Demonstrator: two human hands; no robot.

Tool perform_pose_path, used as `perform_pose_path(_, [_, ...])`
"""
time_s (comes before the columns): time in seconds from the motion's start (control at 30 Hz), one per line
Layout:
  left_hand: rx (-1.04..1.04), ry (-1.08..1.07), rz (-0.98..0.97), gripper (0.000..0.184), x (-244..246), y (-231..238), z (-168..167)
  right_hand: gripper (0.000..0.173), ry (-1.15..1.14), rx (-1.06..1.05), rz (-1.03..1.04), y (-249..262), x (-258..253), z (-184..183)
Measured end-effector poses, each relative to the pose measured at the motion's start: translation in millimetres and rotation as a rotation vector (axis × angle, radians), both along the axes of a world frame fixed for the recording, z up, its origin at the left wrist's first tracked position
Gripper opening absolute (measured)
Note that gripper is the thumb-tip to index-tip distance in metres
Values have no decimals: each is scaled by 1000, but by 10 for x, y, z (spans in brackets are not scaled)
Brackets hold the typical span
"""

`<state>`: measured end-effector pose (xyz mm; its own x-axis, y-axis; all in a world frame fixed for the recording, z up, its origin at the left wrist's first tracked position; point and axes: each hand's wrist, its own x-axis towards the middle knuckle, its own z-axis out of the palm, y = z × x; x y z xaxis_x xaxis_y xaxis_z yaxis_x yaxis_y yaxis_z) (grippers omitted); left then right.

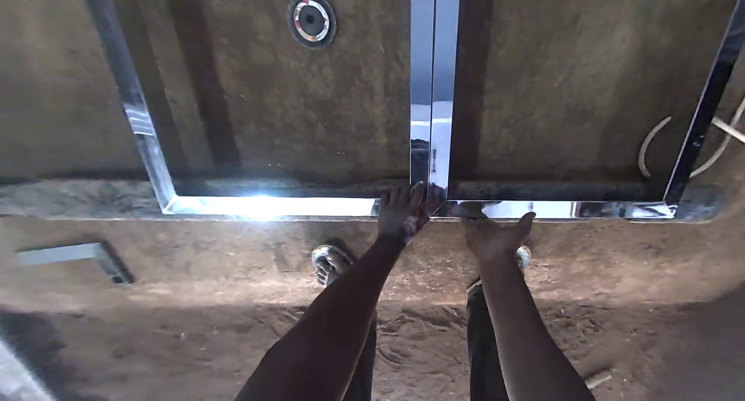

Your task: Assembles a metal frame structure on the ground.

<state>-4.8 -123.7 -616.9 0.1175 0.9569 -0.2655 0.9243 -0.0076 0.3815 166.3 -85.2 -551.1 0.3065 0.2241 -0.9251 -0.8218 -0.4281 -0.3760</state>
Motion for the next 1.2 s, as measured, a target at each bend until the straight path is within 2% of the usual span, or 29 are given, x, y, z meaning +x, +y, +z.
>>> perform_pose_path(0.1, [17,9,-1,78,-6,-9,-1,85,-123,-83,3,-21,-46,58])
perform_pose_path(0.17, [9,8,-1,77,-6,12,-3,89,-81,-64,-37,-4,-47,52])
perform_pose_path(0.23, [8,9,-3,76,-8,21,-11,104,19,7,-75,-18,-15,16])
perform_pose_path(0.27, [14,12,-4,75,-11,19,-17,104,9,0,-75,-46,-9,11])
perform_pose_path(0.37, [53,9,-8,74,-19,32,-41,89,-132,-119,-26,-93,-26,45])
perform_pose_path(0.4, [54,4,-10,75,-24,23,-44,90,-110,-85,-18,-110,-20,49])
perform_pose_path(0.5, [54,9,-29,76,-24,45,-62,107,50,83,-42,-157,42,-5])
perform_pose_path(0.6, [9,24,-15,75,5,61,-38,107,18,31,47,-327,157,1])
perform_pose_path(0.67, [-64,40,5,69,-9,25,4,92,-80,-66,86,-475,206,14])
perform_pose_path(0.73, [-104,28,18,67,-3,11,23,66,-176,-64,204,-700,355,-28])
perform_pose_path(0.83, [-362,7,34,101,50,172,305,41,-245,-106,488,-1036,653,79])
perform_pose_path(0.9, [-527,28,148,107,127,367,509,37,-245,-211,672,-1161,824,239])
perform_pose_path(0.97, [-580,55,321,99,262,576,535,40,-246,-270,815,-1361,1034,311])
perform_pose_path(1.07, [-566,87,453,91,537,727,396,37,-244,-324,891,-1650,1348,418])
perform_pose_path(1.1, [-586,82,468,80,624,753,405,37,-243,-343,910,-1726,1450,462])
perform_pose_path(1.17, [-811,34,483,57,768,931,640,41,-242,-386,963,-1865,1663,536])
perform_pose_path(1.2, [-759,3,482,49,752,914,568,44,-242,-402,971,-1944,1767,553])
